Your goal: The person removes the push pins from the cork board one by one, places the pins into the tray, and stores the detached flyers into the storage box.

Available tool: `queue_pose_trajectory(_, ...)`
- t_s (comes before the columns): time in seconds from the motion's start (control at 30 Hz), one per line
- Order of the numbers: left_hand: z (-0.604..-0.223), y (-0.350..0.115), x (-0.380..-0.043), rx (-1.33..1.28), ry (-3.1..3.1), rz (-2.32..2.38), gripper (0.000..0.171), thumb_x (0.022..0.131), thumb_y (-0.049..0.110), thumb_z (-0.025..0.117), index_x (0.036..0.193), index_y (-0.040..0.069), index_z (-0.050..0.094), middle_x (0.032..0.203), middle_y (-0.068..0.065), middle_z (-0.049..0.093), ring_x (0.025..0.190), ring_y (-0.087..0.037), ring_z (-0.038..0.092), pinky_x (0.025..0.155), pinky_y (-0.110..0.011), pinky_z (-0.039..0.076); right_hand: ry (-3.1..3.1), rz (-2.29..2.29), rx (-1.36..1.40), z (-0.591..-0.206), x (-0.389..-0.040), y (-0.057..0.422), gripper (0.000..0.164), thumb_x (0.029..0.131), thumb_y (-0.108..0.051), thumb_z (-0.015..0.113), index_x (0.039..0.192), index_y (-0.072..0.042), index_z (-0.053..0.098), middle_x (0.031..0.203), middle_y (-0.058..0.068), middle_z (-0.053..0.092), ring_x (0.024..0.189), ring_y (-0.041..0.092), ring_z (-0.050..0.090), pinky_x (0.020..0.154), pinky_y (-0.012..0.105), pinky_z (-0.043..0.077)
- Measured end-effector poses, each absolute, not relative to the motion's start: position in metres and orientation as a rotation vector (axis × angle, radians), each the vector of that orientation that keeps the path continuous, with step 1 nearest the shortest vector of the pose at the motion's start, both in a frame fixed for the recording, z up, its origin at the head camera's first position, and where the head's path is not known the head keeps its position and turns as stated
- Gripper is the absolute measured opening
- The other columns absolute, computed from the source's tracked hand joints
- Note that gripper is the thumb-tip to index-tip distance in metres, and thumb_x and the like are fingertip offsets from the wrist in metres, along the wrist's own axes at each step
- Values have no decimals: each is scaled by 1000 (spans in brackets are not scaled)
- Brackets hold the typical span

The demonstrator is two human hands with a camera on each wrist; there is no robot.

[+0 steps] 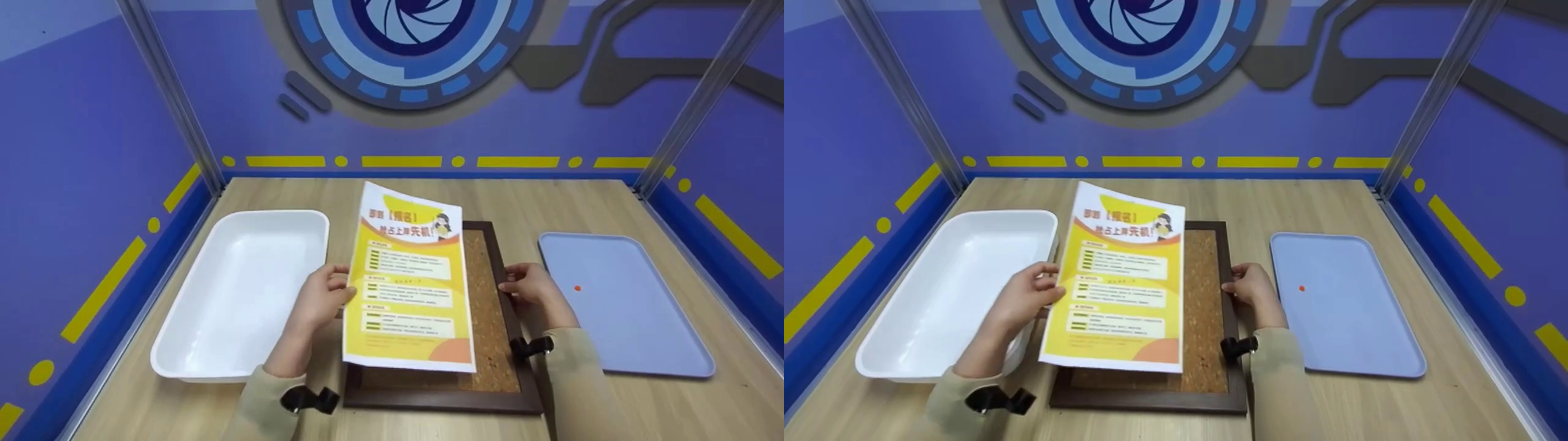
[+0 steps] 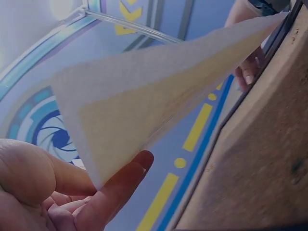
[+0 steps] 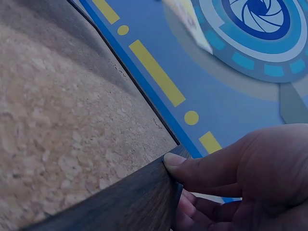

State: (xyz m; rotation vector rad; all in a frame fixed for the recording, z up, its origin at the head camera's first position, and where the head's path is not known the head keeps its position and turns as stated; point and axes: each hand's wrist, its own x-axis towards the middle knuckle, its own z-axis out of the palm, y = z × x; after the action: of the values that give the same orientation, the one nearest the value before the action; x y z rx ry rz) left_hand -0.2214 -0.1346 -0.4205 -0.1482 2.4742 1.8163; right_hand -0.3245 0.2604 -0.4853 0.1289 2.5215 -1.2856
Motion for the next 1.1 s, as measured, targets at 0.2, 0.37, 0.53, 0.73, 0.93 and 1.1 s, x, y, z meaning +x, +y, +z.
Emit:
queue_pose_trajectory(0.2, -398, -179, -210, -223, 2468, 1823, 35, 98, 1, 63, 133, 1, 56, 114, -21, 75, 80, -20, 74, 63, -30, 63, 2516, -1304, 111, -485, -325, 262, 52, 95, -3, 69, 141, 14, 50, 123, 23, 63, 104, 22, 62, 80, 30, 60)
queue_pose_trajectory(0.37, -391, -221, -209, -297, 2474, 1722, 40, 101, 9, 62, 139, 2, 51, 124, -21, 72, 83, -17, 74, 68, -28, 63, 2530, -1297, 97, -485, -324, 261, 53, 95, -3, 69, 141, 14, 50, 124, 25, 63, 103, 22, 63, 81, 31, 61)
queue_pose_trajectory(0.53, -394, -262, -212, -349, 2424, 1725, 47, 103, 10, 59, 145, 0, 43, 123, -16, 72, 83, -12, 72, 68, -27, 63, 2558, -1291, 83, -486, -322, 262, 54, 94, -4, 70, 141, 14, 50, 122, 24, 64, 102, 23, 62, 76, 29, 59)
queue_pose_trajectory(0.73, -399, -305, -217, -434, 2435, 1673, 53, 106, 17, 56, 153, 1, 36, 133, -19, 66, 89, -11, 72, 77, -27, 64, 2580, -1302, 93, -485, -322, 260, 52, 94, -3, 71, 139, 14, 53, 119, 23, 63, 98, 22, 60, 69, 25, 54)
queue_pose_trajectory(0.93, -409, -339, -219, -537, 2458, 1579, 60, 107, 20, 54, 159, 1, 30, 141, -24, 60, 89, -11, 74, 79, -27, 64, 2565, -1309, 117, -485, -322, 259, 51, 94, -2, 70, 140, 13, 54, 123, 26, 64, 101, 23, 62, 73, 26, 56)
queue_pose_trajectory(1.1, -416, -355, -222, -586, 2447, 1512, 61, 107, 17, 54, 159, 0, 28, 132, -22, 65, 86, -13, 74, 77, -28, 64, 2558, -1333, 112, -486, -322, 259, 50, 94, -1, 70, 139, 14, 54, 121, 26, 65, 98, 22, 63, 72, 27, 56)
